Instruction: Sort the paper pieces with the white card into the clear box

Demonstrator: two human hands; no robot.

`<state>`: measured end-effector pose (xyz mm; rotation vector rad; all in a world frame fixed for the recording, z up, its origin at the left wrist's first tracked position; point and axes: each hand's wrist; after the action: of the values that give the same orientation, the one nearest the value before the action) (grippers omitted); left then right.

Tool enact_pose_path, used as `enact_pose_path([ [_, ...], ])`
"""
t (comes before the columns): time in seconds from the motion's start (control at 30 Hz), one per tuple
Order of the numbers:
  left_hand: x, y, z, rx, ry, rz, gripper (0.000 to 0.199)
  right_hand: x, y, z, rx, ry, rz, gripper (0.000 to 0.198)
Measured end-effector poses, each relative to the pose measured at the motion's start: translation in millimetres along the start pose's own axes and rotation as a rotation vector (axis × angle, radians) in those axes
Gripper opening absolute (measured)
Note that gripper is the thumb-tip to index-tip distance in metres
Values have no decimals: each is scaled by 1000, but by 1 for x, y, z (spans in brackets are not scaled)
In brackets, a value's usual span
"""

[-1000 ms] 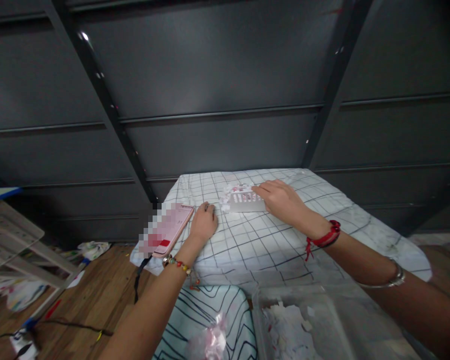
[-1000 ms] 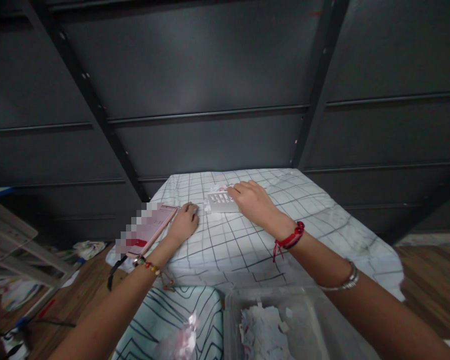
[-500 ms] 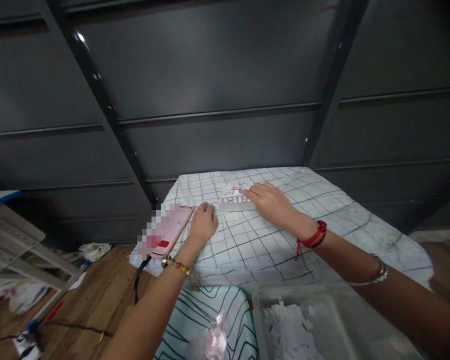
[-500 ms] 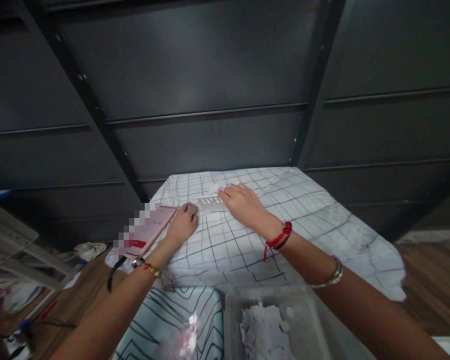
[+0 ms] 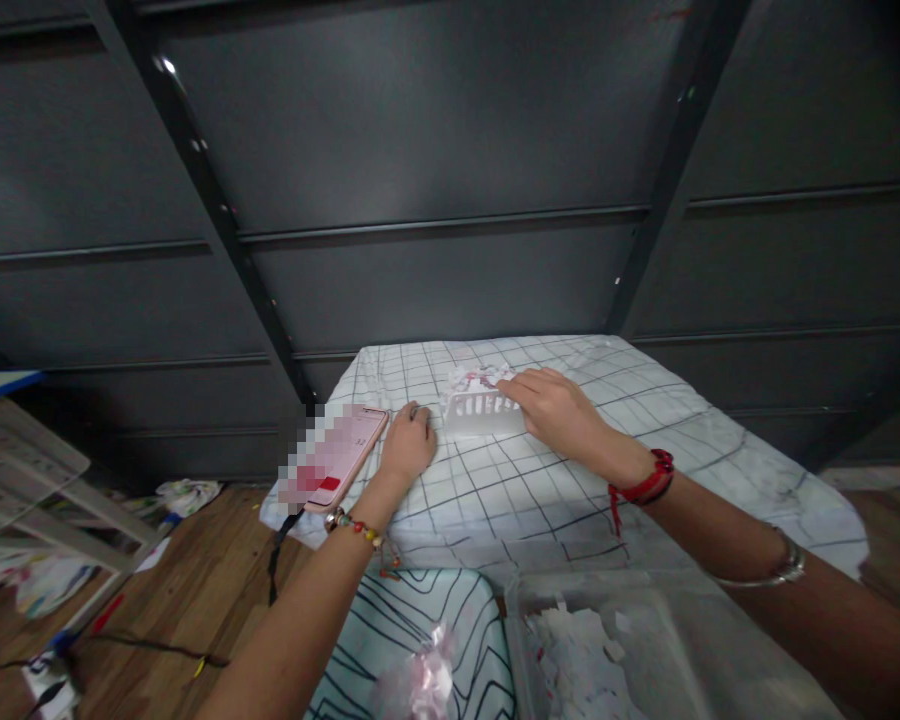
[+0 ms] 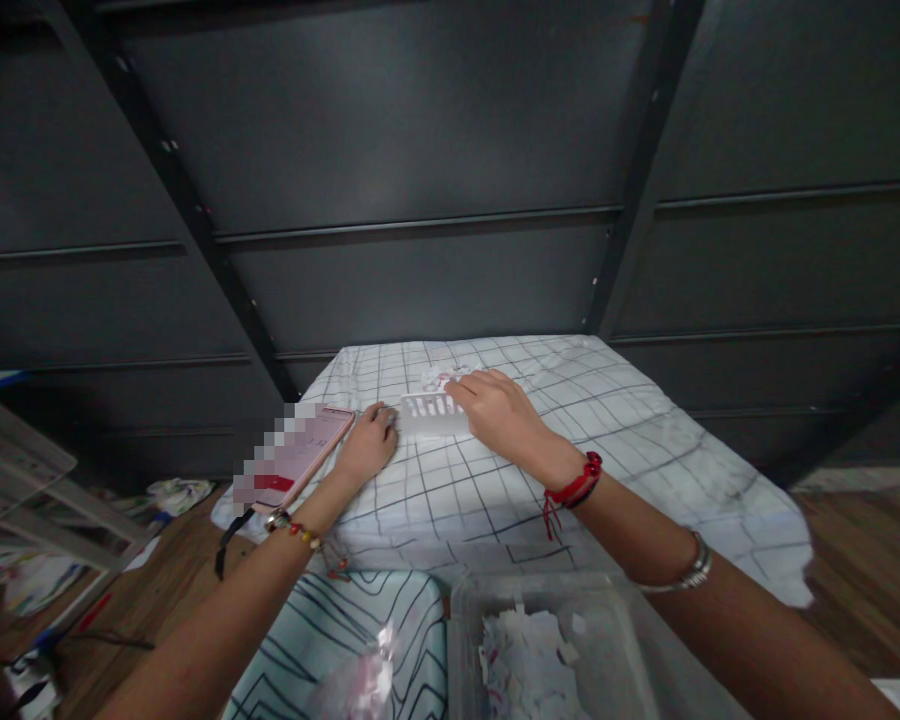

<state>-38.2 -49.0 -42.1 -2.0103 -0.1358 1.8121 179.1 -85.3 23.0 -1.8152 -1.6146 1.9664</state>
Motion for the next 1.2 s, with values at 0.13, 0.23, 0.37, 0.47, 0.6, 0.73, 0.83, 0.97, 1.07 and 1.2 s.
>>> enact_pose_path([
  [0.13,3,0,2,3,10,-5,31,-4,5,-1,53,5,13,42],
  [0.23,4,0,3,8,8,2,32,-6,8,3,55,1,48,42],
  [0.37,2,6,5,31,4,37,37,-13,13,11,5,-38,24,40],
  [0.47,-5,20,8,54,8,61,47,-18,14,15,7,-52,-11,41],
  [0.6,-15,46,20,128,25,81,51,-21,14,18,62,-8,10,40],
  [0.73,-22,65,32,166,27,77,50,-24,17,25,1,-7,12,38],
  [0.83,-25,72,35,160,28,74,49,-32,22,36,-70,-42,-44,35],
  [0.97,-27,73,36,152,59,73,48,-47,25,55,-79,-97,-25,34],
  [1.07,-28,71,36,158,72,95,47,-57,23,67,-50,-157,12,33],
  [1.2,-29,67,35,159,68,105,46,-65,19,71,-50,-195,30,32],
])
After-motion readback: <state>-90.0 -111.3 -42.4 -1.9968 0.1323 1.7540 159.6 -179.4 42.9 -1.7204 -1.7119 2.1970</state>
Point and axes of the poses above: each hand's wrist, its own y-axis away from the middle knuckle, its own x-axis out of the palm, z = x × y, and after that the axes turned 8 degrees about -y, right-handed
